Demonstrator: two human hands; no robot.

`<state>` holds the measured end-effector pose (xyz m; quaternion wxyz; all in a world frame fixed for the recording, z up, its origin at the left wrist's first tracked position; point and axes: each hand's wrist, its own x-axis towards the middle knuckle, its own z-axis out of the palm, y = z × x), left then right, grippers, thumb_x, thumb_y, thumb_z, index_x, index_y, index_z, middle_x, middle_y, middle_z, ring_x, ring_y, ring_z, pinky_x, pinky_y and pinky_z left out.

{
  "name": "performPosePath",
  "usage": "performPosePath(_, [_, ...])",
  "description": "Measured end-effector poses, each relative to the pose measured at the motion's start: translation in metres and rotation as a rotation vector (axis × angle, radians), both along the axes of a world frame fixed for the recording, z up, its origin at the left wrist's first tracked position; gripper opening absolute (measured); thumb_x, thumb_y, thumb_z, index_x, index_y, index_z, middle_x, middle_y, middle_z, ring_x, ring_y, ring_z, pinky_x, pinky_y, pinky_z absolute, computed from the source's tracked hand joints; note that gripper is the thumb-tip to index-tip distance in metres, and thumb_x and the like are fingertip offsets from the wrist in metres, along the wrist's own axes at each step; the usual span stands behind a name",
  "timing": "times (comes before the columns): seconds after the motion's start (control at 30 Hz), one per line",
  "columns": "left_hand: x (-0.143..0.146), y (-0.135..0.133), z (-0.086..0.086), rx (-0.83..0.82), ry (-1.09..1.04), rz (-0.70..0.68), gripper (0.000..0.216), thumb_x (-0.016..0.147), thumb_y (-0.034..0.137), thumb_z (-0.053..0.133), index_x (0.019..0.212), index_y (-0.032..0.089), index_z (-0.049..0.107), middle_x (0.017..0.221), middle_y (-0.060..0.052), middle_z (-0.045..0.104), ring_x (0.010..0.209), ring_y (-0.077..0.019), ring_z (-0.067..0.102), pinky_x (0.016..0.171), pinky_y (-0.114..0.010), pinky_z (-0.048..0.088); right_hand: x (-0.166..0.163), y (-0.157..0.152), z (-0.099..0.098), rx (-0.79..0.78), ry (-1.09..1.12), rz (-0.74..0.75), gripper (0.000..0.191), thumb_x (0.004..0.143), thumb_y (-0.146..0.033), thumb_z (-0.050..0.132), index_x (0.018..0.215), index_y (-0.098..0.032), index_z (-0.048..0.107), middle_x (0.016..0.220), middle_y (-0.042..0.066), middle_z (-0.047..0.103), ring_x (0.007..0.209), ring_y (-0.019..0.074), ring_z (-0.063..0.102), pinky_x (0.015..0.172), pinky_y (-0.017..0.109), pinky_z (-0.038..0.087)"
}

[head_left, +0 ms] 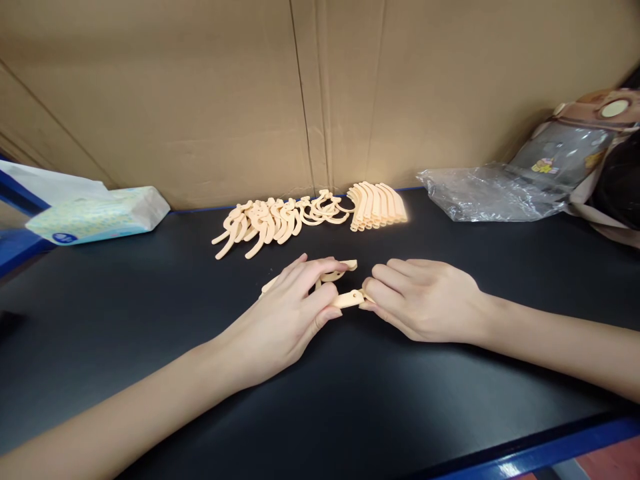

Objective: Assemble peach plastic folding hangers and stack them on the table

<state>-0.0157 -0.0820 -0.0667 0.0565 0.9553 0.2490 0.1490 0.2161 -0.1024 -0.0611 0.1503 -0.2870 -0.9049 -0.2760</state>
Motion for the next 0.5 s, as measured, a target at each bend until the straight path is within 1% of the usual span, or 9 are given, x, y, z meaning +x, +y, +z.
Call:
performPosePath(0.17, [0.0001,0.0005,-0.0007,0.006,0.009,-0.002,0.018,0.1,0.021,0.032,0.092,0.019,0.049,0.136,-0.01,0.045,0.131,-0.0206,0.042,0.116,-0.05,0.024,-0.0004,-0.0011,-0.0016,-0.002,0.049,-0.016,0.031,0.096,-0.028,0.041,0.073,-0.018,0.058,0.062,0.001,0.052,0.056,0.0142,0.042,0.054,0.029,0.029])
performPosePath(0.33, [-0.0005,-0.0003,0.0,0.011,0.023,-0.006,0.018,0.1,0.023,0.032,0.095,0.02,0.049,0.135,-0.008,0.046,0.131,-0.0186,0.04,0.117,-0.049,0.023,-0.0021,-0.001,-0.0054,-0.066,0.15,-0.023,0.028,0.093,-0.029,0.043,0.07,-0.018,0.057,0.063,0.0,0.051,0.056,0.0126,0.043,0.054,0.027,0.03])
performPosePath(0.5, [-0.0008,0.0001,0.001,0.029,0.027,-0.015,0.019,0.1,0.023,0.032,0.097,0.019,0.051,0.133,-0.009,0.047,0.131,-0.0183,0.04,0.117,-0.049,0.022,-0.0018,-0.0008,-0.0062,-0.122,0.152,-0.03,0.028,0.093,-0.031,0.043,0.072,-0.018,0.056,0.066,0.0,0.051,0.058,0.013,0.044,0.056,0.028,0.03])
